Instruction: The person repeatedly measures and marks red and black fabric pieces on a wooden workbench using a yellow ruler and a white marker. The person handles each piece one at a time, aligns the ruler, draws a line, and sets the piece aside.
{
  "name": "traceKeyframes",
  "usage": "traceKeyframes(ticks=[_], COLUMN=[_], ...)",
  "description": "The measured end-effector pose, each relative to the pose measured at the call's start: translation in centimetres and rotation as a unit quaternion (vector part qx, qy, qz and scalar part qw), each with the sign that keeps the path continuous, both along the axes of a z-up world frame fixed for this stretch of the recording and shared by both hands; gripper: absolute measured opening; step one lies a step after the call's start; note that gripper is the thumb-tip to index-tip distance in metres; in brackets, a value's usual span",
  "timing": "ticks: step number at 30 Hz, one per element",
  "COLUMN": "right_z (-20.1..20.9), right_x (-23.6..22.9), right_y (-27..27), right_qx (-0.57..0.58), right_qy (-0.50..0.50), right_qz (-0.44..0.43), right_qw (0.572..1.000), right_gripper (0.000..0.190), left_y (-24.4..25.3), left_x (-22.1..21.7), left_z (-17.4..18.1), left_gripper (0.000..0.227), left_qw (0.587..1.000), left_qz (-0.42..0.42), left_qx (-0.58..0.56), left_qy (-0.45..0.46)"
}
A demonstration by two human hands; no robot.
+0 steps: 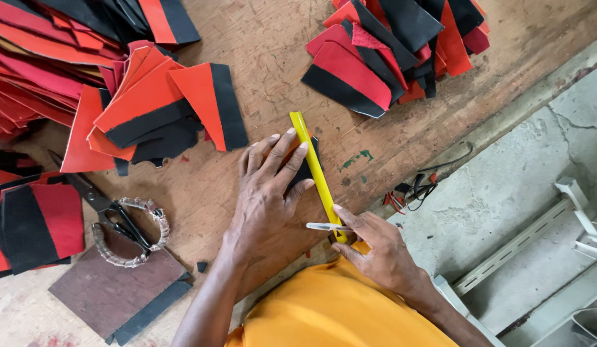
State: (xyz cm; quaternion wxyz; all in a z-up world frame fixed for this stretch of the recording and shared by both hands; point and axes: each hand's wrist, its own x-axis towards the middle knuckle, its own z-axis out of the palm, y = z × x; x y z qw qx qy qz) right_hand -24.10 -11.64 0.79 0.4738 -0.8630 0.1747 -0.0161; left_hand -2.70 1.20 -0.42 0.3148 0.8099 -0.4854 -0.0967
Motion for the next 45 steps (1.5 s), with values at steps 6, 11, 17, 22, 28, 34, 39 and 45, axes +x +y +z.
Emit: traceKeyframes(ticks=[6, 11, 17, 22, 28, 34, 39, 45], right_z=[-0.1, -0.2, 0.1, 0.2, 0.1, -0.1, -0.5, -0.6], right_x=[0.1, 0.3, 0.5, 0.6, 0.5, 0.3, 0.2, 0.2], right_y=[0.1, 0.0, 0.0, 0.0, 0.0, 0.1, 0.5, 1.1], right_qx=[0.004, 0.004, 0.018, 0.015, 0.019, 0.019, 0.042, 0.057], right_qy=[0.009, -0.007, -0.002, -0.006, -0.002, -0.008, -0.027, -0.024], right_qz=[0.008, 0.010, 0.007, 0.009, 0.003, 0.006, 0.012, -0.007], right_qw=[1.000, 1.000, 1.000, 1.000, 1.000, 1.000, 0.999, 0.998], right_gripper=[0.082, 0.082, 0.081, 0.080, 0.081, 0.082, 0.080, 0.074], left_y=[0.0, -0.1, -0.1, -0.1, -0.2, -0.2, -0.2, -0.2], left_x=[0.0, 0.1, 0.2, 0.2, 0.1, 0.1, 0.3, 0.4], left_z=[0.0, 0.0, -0.1, -0.1, 0.0, 0.1, 0.2, 0.4], left_gripper=[0.062, 0.061, 0.062, 0.062, 0.062, 0.062, 0.061, 0.061], left_qw=[1.000, 1.000, 0.999, 0.999, 0.999, 0.999, 0.999, 0.999], left_qz=[0.004, -0.002, -0.009, -0.011, -0.010, -0.011, -0.015, -0.015], left_qx=[0.009, 0.021, 0.031, 0.033, 0.036, 0.037, 0.037, 0.043], left_qy=[0.009, 0.003, -0.007, -0.009, -0.012, -0.009, -0.009, -0.008])
